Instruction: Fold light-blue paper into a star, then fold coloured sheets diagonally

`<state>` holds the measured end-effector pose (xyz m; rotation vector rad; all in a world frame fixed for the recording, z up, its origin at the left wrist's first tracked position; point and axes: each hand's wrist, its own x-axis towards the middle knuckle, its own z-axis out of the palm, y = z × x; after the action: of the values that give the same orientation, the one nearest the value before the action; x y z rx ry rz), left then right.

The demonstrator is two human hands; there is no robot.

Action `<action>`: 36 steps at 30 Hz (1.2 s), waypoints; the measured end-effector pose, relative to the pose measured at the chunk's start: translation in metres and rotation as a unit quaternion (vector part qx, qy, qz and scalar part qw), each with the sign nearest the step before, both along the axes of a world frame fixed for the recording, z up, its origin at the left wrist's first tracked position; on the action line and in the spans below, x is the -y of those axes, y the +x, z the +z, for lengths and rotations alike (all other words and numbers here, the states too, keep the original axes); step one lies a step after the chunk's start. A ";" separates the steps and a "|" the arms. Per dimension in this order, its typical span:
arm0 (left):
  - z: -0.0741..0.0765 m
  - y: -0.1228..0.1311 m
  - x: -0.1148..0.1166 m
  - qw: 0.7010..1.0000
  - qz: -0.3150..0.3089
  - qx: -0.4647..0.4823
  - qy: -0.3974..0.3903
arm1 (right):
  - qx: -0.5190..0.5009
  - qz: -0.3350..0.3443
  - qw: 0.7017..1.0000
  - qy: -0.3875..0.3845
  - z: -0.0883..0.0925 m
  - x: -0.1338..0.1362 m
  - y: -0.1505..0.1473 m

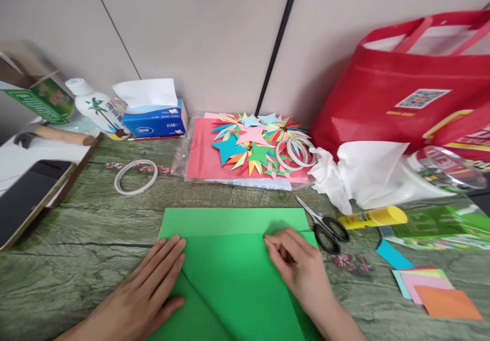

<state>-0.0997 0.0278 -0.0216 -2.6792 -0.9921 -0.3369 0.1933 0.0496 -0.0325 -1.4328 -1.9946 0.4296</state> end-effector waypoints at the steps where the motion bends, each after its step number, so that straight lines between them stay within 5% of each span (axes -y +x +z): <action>1: -0.002 -0.001 0.000 1.000 -0.007 -0.011 0.005 | 0.000 -0.002 1.000 0.001 0.000 0.000 0.000; 16: -0.019 -0.006 -0.003 0.998 -0.011 -0.021 0.052 | -0.021 -0.043 0.999 0.000 -0.010 -0.002 0.003; 36: -0.021 -0.007 -0.003 0.999 -0.010 0.003 0.036 | -0.016 -0.040 0.999 0.004 -0.009 -0.002 0.003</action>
<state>-0.1070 0.0312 -0.0430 -2.6269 -0.9362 -0.3764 0.1966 0.0514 -0.0419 -1.4865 -1.9044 0.4051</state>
